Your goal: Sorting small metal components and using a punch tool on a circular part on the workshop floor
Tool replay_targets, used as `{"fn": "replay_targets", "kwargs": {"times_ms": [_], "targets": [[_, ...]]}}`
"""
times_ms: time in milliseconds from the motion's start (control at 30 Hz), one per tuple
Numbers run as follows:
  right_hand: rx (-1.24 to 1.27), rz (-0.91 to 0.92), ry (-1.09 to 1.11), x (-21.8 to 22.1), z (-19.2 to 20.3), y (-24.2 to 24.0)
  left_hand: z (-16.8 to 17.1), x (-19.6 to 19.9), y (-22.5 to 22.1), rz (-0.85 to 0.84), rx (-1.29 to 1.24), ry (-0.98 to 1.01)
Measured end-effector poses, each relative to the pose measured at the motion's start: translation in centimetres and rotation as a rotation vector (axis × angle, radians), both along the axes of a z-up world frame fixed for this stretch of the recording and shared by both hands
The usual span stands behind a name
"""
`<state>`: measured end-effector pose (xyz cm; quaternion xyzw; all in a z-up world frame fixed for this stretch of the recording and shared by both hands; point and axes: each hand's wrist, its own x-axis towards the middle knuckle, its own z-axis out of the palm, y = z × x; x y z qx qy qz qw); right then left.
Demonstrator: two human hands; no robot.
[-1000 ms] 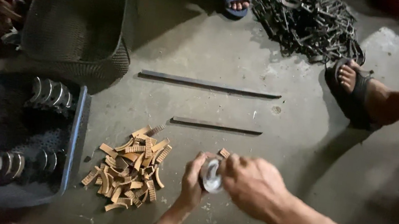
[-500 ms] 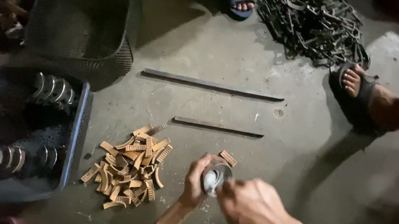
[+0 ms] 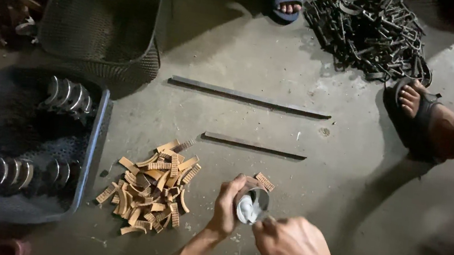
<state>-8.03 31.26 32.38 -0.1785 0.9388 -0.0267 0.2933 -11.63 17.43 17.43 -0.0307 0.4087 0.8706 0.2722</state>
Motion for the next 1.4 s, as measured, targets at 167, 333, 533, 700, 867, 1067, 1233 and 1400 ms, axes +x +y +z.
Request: {"fn": "replay_targets", "kwargs": {"times_ms": [167,333,533,700,867,1067,1233,1400], "targets": [[-0.012,-0.074,0.198,-1.2,0.9,0.8,0.2,-0.4,-0.6,0.208,-0.297,0.859],[-0.034,-0.058,0.01,-1.3,-0.2,0.2,-1.8,0.6,-0.3,0.119,-0.245,0.72],[-0.144,0.018,-0.071,0.9,-1.1,-0.8,-0.9,0.7,0.5,0.06,-0.074,0.3],[-0.008,-0.272,-0.034,-0.1,-0.5,0.2,0.0,0.5,0.1,0.117,-0.199,0.512],[-0.076,-0.161,0.099,0.0,-0.3,0.8,-2.5,0.8,0.8,0.018,0.05,0.104],[-0.135,-0.032,0.123,1.0,-1.9,1.1,0.9,-0.4,0.0,0.021,-0.1,0.297],[-0.225,-0.093,0.11,1.1,-0.9,-1.3,-0.7,-0.9,0.6,0.007,-0.126,0.266],[-0.058,0.224,0.37,-1.0,-0.8,1.8,-0.8,-0.5,-0.2,-0.036,0.003,0.043]]}}
